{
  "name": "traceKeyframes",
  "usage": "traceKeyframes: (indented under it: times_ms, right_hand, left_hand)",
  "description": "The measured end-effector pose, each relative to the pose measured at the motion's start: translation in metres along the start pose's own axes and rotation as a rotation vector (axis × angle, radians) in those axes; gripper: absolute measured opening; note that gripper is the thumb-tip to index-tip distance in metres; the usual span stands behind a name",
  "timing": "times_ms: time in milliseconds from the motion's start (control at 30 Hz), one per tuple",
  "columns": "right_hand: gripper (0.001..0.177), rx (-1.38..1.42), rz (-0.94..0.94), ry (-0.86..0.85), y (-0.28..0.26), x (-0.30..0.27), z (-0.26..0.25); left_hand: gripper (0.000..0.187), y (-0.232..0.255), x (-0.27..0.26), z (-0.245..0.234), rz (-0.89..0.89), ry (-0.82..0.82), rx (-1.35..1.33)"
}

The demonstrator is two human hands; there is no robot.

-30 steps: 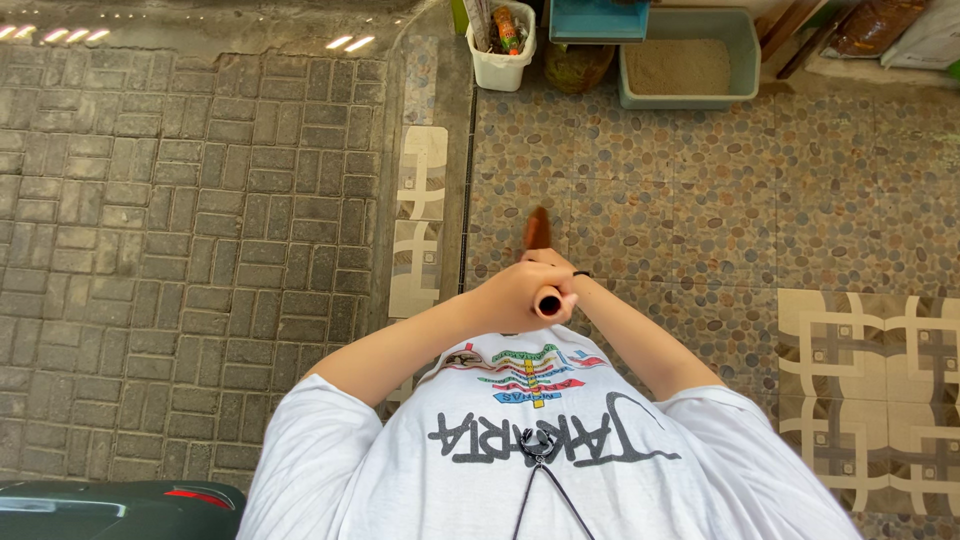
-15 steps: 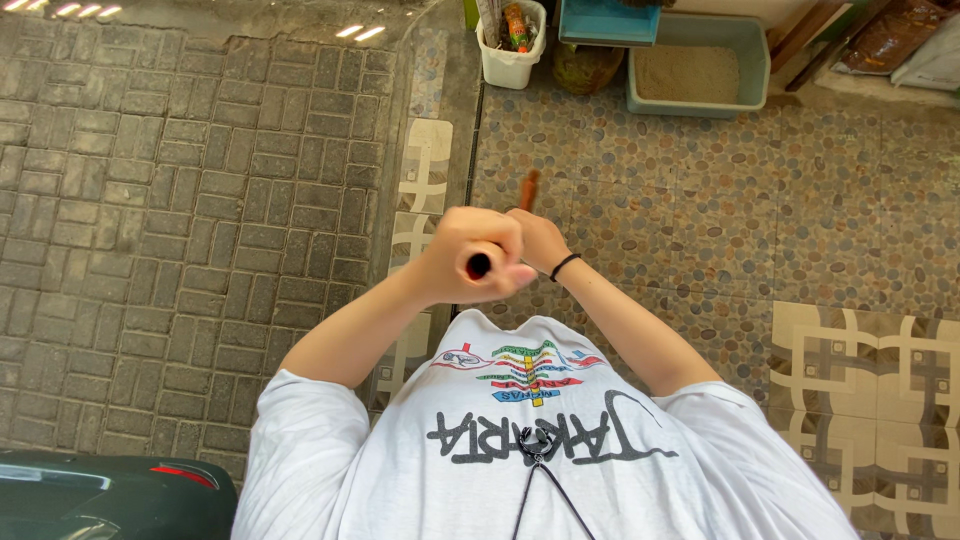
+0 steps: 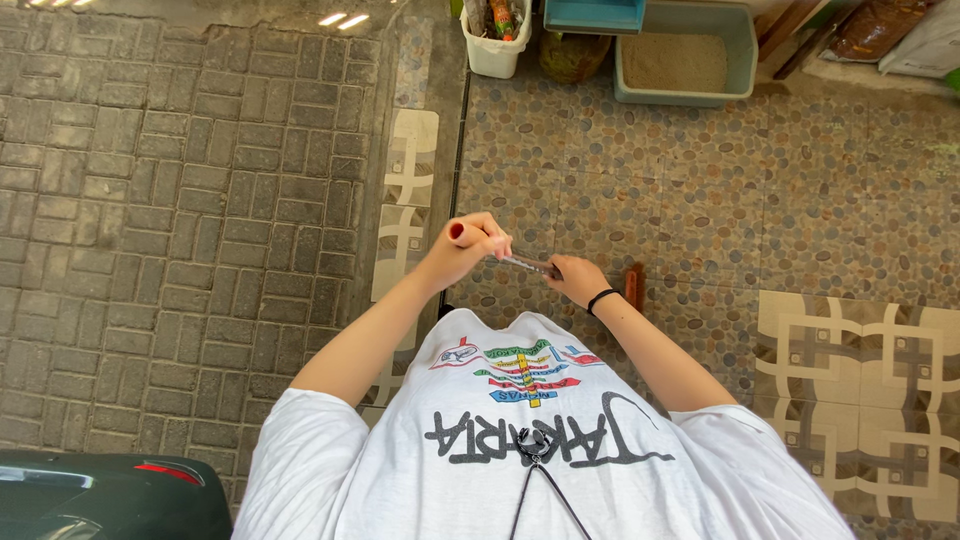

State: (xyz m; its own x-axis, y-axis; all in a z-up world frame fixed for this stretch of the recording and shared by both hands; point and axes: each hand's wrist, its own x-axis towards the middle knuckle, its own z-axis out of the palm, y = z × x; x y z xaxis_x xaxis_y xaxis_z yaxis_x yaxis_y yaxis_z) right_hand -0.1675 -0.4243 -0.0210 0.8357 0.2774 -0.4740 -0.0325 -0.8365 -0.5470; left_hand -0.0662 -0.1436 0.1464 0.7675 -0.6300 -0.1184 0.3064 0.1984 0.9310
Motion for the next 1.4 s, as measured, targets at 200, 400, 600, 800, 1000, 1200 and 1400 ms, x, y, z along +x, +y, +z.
traceKeyframes:
  times_ms: [200,400,600,800,1000,1200,1400]
  right_hand:
    - [0.020,0.029,-0.032,-0.094,0.020,-0.002,0.031]
    - [0.015,0.194,-0.200,-0.052,-0.009,0.015,0.025]
    - [0.018,0.313,-0.330,-0.108,-0.049,0.057,0.012]
    - [0.013,0.487,-0.354,-0.095,-0.065,0.096,0.025]
    - [0.014,0.462,-0.512,0.172,-0.109,0.095,-0.018]
    - [0.019,0.237,-0.389,0.290,-0.133,0.066,-0.066]
    - [0.019,0.007,-0.216,0.244,-0.062,0.063,-0.066]
  left_hand:
    - [0.017,-0.011,-0.008,0.050,-0.001,-0.072,0.262]
    - [0.021,0.039,-0.015,0.078,0.058,-0.126,0.443]
    - [0.022,0.042,-0.019,0.101,0.145,-0.121,0.710]
    - [0.020,0.030,-0.012,0.104,0.211,-0.329,0.886]
    - [0.034,0.083,-0.018,0.087,0.452,-0.185,0.911]
    - [0.024,0.140,-0.030,0.031,0.543,0.016,0.632]
    - [0.015,0.082,0.007,-0.026,0.186,0.096,0.020]
